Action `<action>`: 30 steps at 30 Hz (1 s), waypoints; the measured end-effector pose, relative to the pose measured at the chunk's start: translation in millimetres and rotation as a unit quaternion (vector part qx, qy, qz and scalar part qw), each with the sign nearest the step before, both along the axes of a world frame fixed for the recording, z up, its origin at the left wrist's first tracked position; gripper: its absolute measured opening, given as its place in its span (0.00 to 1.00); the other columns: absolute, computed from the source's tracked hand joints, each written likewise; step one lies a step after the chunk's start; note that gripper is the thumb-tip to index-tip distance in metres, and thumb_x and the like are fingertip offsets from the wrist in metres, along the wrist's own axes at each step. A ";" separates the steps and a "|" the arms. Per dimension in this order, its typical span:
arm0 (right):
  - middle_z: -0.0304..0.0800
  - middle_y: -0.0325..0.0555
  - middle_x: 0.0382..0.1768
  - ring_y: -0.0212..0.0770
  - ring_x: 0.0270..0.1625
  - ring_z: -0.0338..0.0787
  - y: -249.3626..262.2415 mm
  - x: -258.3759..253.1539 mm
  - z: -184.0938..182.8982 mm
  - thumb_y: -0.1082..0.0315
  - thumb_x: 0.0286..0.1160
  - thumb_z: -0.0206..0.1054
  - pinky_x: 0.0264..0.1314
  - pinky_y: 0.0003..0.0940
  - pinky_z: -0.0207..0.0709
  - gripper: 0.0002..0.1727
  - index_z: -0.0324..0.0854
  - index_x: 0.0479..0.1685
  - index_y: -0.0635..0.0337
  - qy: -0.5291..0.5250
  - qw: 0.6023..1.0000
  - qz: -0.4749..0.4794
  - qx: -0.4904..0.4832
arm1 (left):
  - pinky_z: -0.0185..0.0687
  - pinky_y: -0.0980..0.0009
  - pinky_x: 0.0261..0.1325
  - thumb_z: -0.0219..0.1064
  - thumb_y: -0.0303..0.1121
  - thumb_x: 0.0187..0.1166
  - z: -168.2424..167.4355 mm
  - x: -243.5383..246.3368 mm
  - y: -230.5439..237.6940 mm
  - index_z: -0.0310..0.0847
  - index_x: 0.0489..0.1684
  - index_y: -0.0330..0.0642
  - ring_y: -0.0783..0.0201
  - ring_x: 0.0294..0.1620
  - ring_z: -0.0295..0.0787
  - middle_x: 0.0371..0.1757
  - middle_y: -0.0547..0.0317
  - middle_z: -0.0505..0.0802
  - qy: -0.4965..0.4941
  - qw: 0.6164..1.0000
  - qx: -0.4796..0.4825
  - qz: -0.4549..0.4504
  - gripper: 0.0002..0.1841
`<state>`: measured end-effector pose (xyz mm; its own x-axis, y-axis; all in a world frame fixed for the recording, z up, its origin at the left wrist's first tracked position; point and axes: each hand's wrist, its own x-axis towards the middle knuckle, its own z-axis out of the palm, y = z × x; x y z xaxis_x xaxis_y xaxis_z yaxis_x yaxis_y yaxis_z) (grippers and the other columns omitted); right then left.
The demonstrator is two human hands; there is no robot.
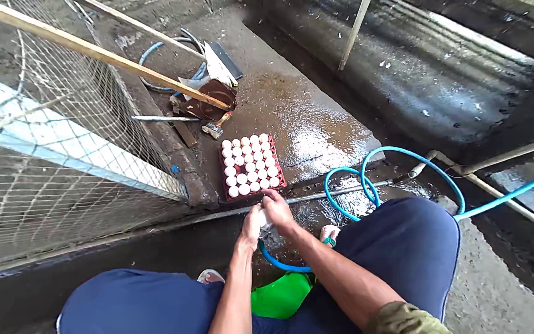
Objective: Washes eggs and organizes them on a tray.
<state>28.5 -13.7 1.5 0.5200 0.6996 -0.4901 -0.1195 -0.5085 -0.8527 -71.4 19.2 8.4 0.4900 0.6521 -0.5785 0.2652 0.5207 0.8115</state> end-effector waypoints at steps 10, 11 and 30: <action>0.85 0.45 0.48 0.31 0.25 0.73 -28.2 16.6 -60.2 0.63 0.86 0.59 0.26 0.29 0.69 0.28 0.65 0.86 0.45 0.212 0.916 0.316 -0.127 | 0.86 0.73 0.34 0.39 0.47 0.86 -45.8 -23.4 46.2 0.73 0.68 0.41 0.68 0.29 0.86 0.34 0.59 0.89 -0.211 0.969 -0.090 -0.086 0.25; 0.84 0.45 0.48 0.30 0.25 0.71 -27.2 13.2 -59.0 0.64 0.84 0.61 0.25 0.29 0.67 0.30 0.64 0.87 0.45 0.230 0.904 0.342 -0.113 | 0.88 0.70 0.37 0.44 0.46 0.86 -48.9 -23.1 48.7 0.72 0.69 0.41 0.65 0.31 0.88 0.37 0.57 0.90 -0.211 0.971 -0.092 -0.071 0.24; 0.81 0.63 0.70 0.56 0.66 0.85 35.1 35.2 -65.9 0.59 0.92 0.47 0.66 0.58 0.78 0.27 0.64 0.86 0.58 0.158 0.982 -0.037 -0.093 | 0.65 0.79 0.11 0.29 0.48 0.96 -45.0 28.2 35.6 0.74 0.54 0.41 0.73 0.10 0.67 0.22 0.62 0.81 -0.005 0.998 -0.062 -0.014 0.27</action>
